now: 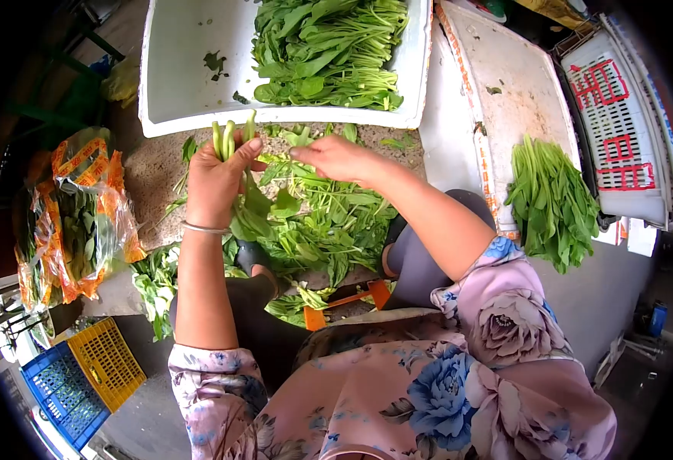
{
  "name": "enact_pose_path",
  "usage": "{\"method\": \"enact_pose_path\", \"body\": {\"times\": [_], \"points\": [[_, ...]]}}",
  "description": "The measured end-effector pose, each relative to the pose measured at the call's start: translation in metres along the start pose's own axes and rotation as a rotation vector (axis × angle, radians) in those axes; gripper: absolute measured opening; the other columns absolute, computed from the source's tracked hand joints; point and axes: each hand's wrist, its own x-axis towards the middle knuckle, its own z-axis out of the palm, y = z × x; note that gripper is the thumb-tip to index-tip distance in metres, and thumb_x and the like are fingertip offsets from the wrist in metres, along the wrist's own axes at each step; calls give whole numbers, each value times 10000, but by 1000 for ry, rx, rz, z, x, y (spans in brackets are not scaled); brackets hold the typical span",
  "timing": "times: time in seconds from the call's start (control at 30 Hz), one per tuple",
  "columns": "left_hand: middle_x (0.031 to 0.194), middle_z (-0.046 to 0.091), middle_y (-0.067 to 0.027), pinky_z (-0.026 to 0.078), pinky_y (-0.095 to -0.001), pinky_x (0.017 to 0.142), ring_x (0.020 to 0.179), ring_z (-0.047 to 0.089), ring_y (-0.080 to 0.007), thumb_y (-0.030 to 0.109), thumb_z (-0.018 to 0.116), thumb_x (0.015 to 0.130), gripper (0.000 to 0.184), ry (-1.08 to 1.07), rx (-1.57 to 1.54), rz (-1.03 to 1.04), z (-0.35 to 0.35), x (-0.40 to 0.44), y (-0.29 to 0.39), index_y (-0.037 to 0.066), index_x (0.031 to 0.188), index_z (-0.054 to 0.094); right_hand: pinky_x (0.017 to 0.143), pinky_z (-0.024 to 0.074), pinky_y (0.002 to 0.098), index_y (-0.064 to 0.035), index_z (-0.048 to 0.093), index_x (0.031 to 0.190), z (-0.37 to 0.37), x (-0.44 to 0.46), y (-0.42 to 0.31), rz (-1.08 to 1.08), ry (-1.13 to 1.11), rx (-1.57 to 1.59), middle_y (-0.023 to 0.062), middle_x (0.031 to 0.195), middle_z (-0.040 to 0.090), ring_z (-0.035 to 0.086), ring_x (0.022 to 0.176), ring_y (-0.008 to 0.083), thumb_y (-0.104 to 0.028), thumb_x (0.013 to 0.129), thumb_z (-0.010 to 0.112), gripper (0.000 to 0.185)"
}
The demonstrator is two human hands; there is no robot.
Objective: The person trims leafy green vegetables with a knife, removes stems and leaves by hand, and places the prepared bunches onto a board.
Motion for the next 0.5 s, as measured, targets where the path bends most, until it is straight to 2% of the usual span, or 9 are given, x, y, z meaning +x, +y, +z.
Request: {"method": "enact_pose_path", "body": {"times": [0.03, 0.13, 0.2, 0.23, 0.27, 0.3, 0.33, 0.4, 0.5], "points": [[746, 632, -40, 418, -187, 455, 623, 624, -122, 146, 643, 805, 187, 33, 44, 41, -2, 1, -1, 15, 924, 584, 432, 333, 209, -41, 614, 889, -11, -8, -12, 175, -157, -244, 2, 628, 519, 446, 530, 70, -477, 800, 590, 446], [780, 620, -51, 469, -214, 509, 680, 628, -131, 153, 593, 840, 196, 97, 143, 188, -7, 11, -11, 0, 956, 551, 444, 351, 210, -30, 610, 884, -33, -11, -13, 109, -148, -191, 19, 674, 563, 461, 531, 73, -460, 770, 632, 445], [839, 605, -76, 520, -261, 612, 752, 626, -143, 138, 543, 869, 201, 86, 278, 226, -8, 11, -6, -33, 970, 513, 465, 382, 207, -17, 610, 898, -59, 8, -1, 59, 196, -54, 34, 705, 593, 520, 562, 77, -341, 767, 664, 354], [780, 620, -80, 505, -259, 581, 691, 625, -142, 150, 550, 864, 195, 105, 269, 242, -8, 13, -9, -19, 957, 518, 503, 426, 236, 1, 605, 894, -81, 29, 13, 42, 347, -158, 54, 730, 611, 546, 576, 89, -311, 778, 647, 336], [720, 636, -85, 489, -257, 551, 631, 624, -140, 161, 557, 859, 189, 118, 264, 263, -8, 16, -12, -5, 944, 524, 582, 464, 272, 0, 602, 898, -98, 37, 13, 15, 514, -388, 79, 768, 630, 587, 617, 147, -264, 784, 625, 288], [720, 636, -85, 489, -257, 551, 631, 624, -140, 161, 557, 859, 189, 126, 257, 265, -7, 17, -12, -5, 944, 524, 776, 472, 349, -61, 618, 946, -113, 48, 12, 53, 601, -597, 151, 909, 635, 604, 859, 289, -231, 798, 562, 232], [708, 636, -79, 485, -259, 546, 613, 617, -134, 166, 553, 860, 189, 113, 272, 242, -6, 19, -10, 0, 948, 525, 837, 453, 356, -51, 580, 1017, -123, 57, 15, 115, 608, -670, 170, 1039, 598, 563, 984, 309, -188, 786, 552, 271], [696, 636, -73, 481, -261, 541, 595, 611, -129, 171, 549, 861, 189, 110, 281, 220, -4, 23, -9, 6, 951, 526, 873, 438, 348, -16, 446, 1181, -136, 76, 26, 208, 531, -811, 202, 1125, 546, 539, 1036, 315, -186, 750, 594, 486], [669, 634, -69, 466, -264, 520, 562, 600, -129, 166, 561, 848, 196, 129, 262, 263, -1, 26, -10, 4, 952, 523, 879, 436, 344, 37, 289, 1266, -138, 98, 42, 345, 424, -903, 232, 1146, 522, 534, 1045, 323, -195, 690, 654, 720]]}}
